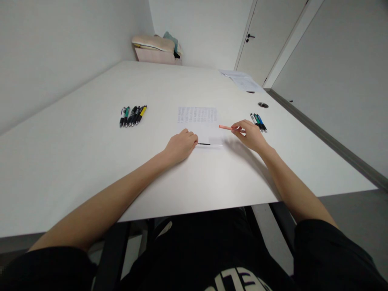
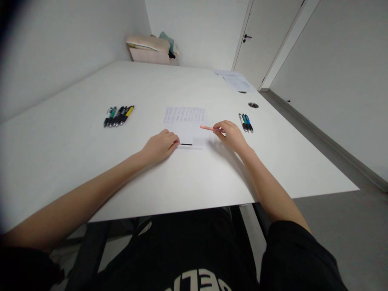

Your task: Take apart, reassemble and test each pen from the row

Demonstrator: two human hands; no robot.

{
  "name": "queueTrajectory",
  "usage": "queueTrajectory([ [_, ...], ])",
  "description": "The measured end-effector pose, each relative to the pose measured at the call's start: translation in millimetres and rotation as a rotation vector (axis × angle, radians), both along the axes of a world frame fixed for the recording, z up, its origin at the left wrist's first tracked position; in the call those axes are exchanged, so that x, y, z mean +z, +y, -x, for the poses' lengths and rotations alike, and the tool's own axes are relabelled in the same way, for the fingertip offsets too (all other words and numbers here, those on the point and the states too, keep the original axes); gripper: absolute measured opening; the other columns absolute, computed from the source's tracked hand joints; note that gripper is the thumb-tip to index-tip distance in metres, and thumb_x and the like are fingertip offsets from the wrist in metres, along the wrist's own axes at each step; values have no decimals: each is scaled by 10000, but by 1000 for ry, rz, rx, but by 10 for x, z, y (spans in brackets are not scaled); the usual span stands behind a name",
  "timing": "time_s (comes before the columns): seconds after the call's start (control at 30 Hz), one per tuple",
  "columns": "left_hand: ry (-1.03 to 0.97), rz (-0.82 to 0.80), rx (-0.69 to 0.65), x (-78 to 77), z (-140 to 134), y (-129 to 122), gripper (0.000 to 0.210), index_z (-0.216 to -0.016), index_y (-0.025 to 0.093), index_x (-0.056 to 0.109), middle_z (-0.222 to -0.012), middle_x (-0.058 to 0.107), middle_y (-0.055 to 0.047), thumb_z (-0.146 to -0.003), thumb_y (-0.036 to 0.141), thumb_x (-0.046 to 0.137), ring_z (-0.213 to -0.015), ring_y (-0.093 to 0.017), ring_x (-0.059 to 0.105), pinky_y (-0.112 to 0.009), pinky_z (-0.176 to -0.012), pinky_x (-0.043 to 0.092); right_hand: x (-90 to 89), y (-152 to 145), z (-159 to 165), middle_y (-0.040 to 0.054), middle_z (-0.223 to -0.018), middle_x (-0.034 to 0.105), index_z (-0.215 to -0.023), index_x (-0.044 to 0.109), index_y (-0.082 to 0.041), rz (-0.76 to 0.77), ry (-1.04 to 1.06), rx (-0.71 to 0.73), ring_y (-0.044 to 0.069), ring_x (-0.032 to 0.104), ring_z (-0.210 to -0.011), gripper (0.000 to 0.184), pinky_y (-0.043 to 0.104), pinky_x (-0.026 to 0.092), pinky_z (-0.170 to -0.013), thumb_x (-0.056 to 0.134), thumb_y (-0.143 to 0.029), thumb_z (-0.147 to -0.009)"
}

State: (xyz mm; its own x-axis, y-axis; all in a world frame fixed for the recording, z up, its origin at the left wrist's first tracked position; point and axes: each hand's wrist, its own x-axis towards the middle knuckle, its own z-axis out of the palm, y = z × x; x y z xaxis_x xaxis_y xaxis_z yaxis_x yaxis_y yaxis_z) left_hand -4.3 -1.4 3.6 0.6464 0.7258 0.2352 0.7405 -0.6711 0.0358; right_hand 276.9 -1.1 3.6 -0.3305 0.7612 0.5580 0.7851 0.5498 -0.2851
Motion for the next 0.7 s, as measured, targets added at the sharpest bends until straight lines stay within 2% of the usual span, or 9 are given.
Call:
queueTrajectory([
  [0.17, -101, -25, 122, 165, 219, 95, 244, -927, 164, 584, -917, 629, -86, -903, 256, 359, -919, -226, 489, -317, -705, 424, 5, -5, -6, 65, -852, 641, -876, 598, -199, 6, 13, -24, 184, 592, -759, 126, 328, 492, -676, 515, -285, -836],
  [0.27, -135, -75, 170, 198, 342, 168, 232, -919, 168, 586, -903, 630, -92, -898, 260, 373, -920, -237, 486, -331, -708, 424, 0, -9, 15, 66, -856, 647, -879, 596, -201, 1, 1, -19, 190, 589, -761, 125, 343, 484, -697, 510, -282, -840],
  [0.7, -130, -153, 115, 149, 338, 182, 236, -916, 166, 588, -899, 632, -95, -904, 256, 369, -900, -233, 482, -339, -725, 416, -31, -11, 152, 76, -858, 649, -893, 607, -202, -35, -46, 44, 201, 570, -793, 134, 349, 449, -732, 500, -270, -849],
])
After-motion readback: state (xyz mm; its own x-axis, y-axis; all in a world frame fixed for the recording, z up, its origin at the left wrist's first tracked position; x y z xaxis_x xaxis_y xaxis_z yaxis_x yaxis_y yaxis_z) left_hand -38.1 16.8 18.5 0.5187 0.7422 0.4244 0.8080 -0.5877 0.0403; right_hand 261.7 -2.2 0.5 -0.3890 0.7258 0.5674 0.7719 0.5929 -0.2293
